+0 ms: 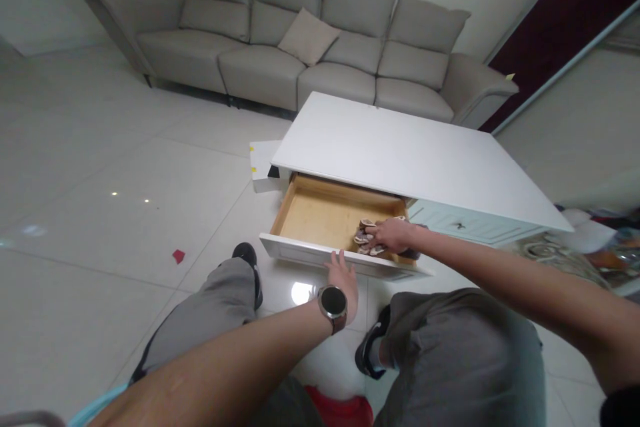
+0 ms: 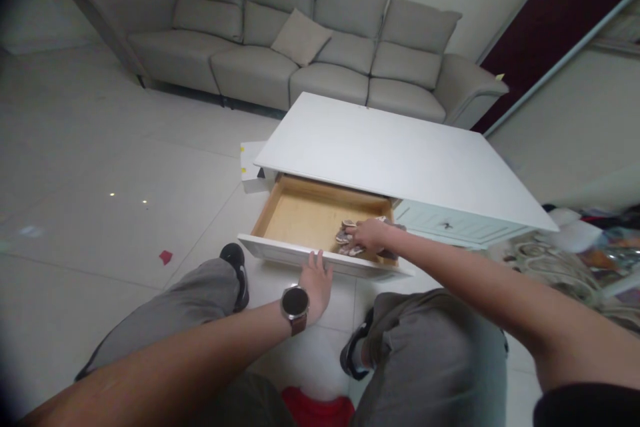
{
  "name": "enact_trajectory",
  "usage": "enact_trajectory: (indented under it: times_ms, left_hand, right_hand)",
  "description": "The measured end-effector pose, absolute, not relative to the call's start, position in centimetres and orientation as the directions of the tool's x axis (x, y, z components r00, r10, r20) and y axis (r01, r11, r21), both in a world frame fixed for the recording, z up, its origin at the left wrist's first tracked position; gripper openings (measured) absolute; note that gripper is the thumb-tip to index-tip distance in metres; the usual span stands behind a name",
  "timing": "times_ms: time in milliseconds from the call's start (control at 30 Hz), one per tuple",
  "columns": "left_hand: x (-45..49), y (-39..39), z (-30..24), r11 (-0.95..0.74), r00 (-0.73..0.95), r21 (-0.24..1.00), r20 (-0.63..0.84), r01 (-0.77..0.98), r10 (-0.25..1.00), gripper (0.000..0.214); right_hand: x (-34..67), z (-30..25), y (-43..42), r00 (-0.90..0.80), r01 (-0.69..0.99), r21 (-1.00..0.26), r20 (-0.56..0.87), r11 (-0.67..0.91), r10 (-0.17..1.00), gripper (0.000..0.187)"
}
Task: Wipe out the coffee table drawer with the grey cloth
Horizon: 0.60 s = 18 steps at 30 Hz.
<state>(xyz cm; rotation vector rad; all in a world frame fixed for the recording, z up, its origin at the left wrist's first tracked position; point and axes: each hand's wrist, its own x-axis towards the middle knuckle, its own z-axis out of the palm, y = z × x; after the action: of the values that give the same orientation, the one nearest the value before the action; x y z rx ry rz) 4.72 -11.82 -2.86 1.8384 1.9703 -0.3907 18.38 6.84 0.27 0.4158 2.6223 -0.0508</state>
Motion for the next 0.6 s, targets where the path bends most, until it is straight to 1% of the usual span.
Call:
enact_trajectory:
  times_ms: [100,167,267,367,467,533,600]
  left_hand:
    - [4.8,-12.0,-2.7,0.047,-0.015,0.055,-0.482,0.997,0.876,0.06]
    - [4.7,-12.1,-2.6,0.023,0.004,0.051,-0.475,0.998,0.88,0.06]
    - [4.5,-12.1,-2.4,0.004,0.024,0.057,-0.481,0.998,0.877,0.06]
    - [4.3,-12.2,-2.1,-0.02,0.043,0.054,-0.488,0.998,0.872,0.057]
    - [4.3,-12.3,-1.8,-0.045,0.037,-0.005,-0.478,0.999,0.878,0.059]
    - [4.4,-12.3,-1.6,-0.058,0.021,-0.061,-0.483,0.996,0.875,0.061]
    - [4.5,-12.3,-1.3,-0.058,0.009,-0.084,-0.495,0.995,0.869,0.059]
  right_hand:
    - [14.4,1.1,6.8,-0.879,0.225,0.021,-0.427,0.974,0.212,0.065]
    - [11.2,1.0,6.3,-0.893,0.215,0.049,-0.393,0.975,0.217,0.066]
    - [5.7,0.0,5.1,-0.906,0.162,0.072,-0.384,0.984,0.177,0.063]
    - [0.6,-1.4,3.6,-0.917,0.12,0.046,-0.378,0.992,0.129,0.055]
    - [-2.9,-2.4,2.8,-0.905,0.1,0.027,-0.414,0.995,0.102,0.048]
    - [-3.8,-2.7,2.7,-0.89,0.085,0.016,-0.447,0.996,0.083,0.047]
    - [-3.4,-3.0,3.1,-0.877,0.066,0.003,-0.477,0.998,0.059,0.047]
